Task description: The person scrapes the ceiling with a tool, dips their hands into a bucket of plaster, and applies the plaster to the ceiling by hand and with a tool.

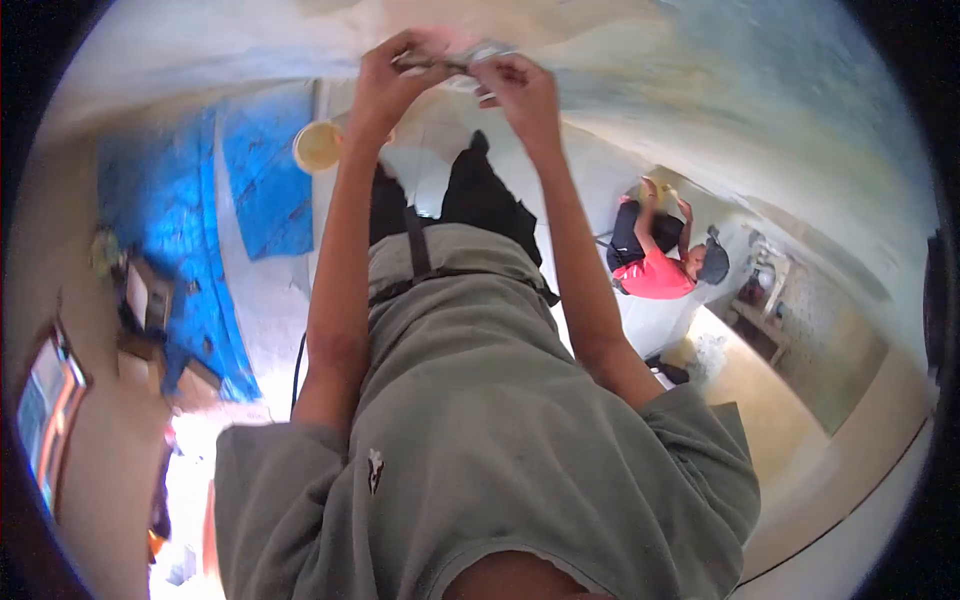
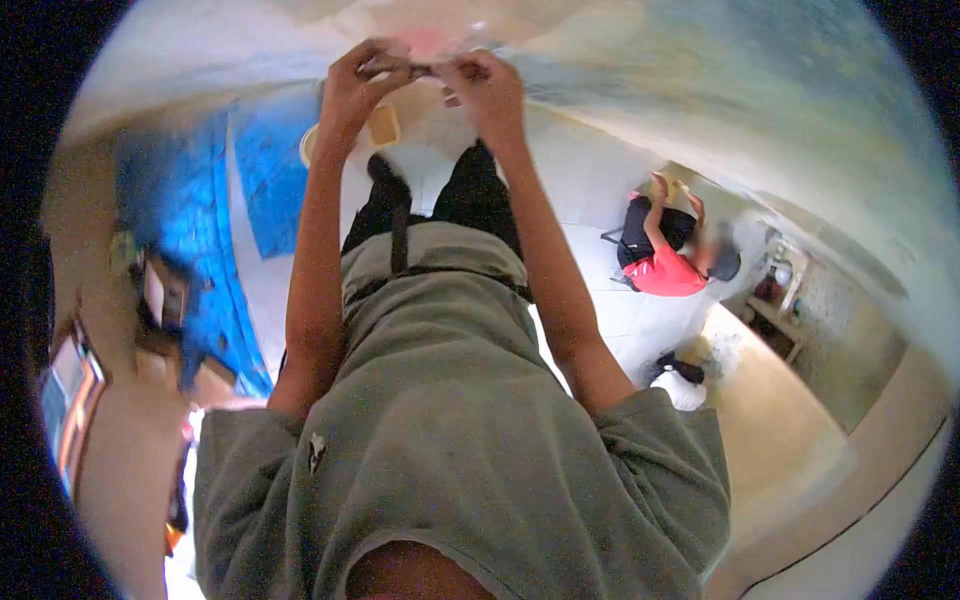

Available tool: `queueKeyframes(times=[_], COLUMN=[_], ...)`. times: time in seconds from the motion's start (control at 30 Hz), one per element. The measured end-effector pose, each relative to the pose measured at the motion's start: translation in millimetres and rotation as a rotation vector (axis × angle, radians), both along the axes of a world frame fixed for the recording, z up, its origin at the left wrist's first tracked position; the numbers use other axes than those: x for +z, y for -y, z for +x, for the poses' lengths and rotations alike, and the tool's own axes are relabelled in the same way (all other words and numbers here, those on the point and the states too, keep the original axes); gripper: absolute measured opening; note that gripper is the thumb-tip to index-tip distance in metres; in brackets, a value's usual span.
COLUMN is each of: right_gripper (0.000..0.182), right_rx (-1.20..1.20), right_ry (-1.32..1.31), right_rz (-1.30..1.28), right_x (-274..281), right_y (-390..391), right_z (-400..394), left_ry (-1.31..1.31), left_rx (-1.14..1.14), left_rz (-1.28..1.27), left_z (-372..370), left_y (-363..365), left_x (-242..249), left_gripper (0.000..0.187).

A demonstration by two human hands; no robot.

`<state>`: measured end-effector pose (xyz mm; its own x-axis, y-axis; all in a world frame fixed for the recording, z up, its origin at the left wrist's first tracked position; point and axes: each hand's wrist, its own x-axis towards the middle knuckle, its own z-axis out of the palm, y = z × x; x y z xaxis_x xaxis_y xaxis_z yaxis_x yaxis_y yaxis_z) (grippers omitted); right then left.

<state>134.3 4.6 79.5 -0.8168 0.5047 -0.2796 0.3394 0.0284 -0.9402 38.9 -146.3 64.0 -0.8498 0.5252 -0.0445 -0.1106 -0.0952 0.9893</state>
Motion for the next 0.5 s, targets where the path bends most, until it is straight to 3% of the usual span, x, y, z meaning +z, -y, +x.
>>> queueKeyframes(times=[0.03, 0.1, 0.23, 0.27, 0.33, 0.5], right_gripper=[0.012, 0.013, 0.027, 0.025, 0.021, 0.020], right_rx=[-0.040, -0.134, -0.320, -0.385, -0.386, -0.421], right_ry=[-0.043, -0.150, -0.238, -0.203, -0.098, -0.355], right_rz=[0.000, -0.107, -0.448, -0.521, -0.494, -0.513], right_x=[-9, -19, -18, -19, -18, -22], right_y=[-1, 4, 30, 36, 42, 10], right_z=[4, 16, 28, 25, 21, 16], left_ry=[-0.167, -0.075, -0.200, -0.138, -0.156, -0.403], left_rx=[-0.038, -0.221, -0.179, -0.195, -0.201, -0.127], left_rz=[-0.155, -0.214, -0.453, -0.343, -0.348, -0.458], left_z=[-1, -2, 16, 21, 25, 26], left_y=[0, 3, -2, -5, -11, -47], left_x=[-2, -11, -2, 3, 2, 14], left_gripper=[0.021, 0.020, 0.022, 0.024, 0.024, 0.020])
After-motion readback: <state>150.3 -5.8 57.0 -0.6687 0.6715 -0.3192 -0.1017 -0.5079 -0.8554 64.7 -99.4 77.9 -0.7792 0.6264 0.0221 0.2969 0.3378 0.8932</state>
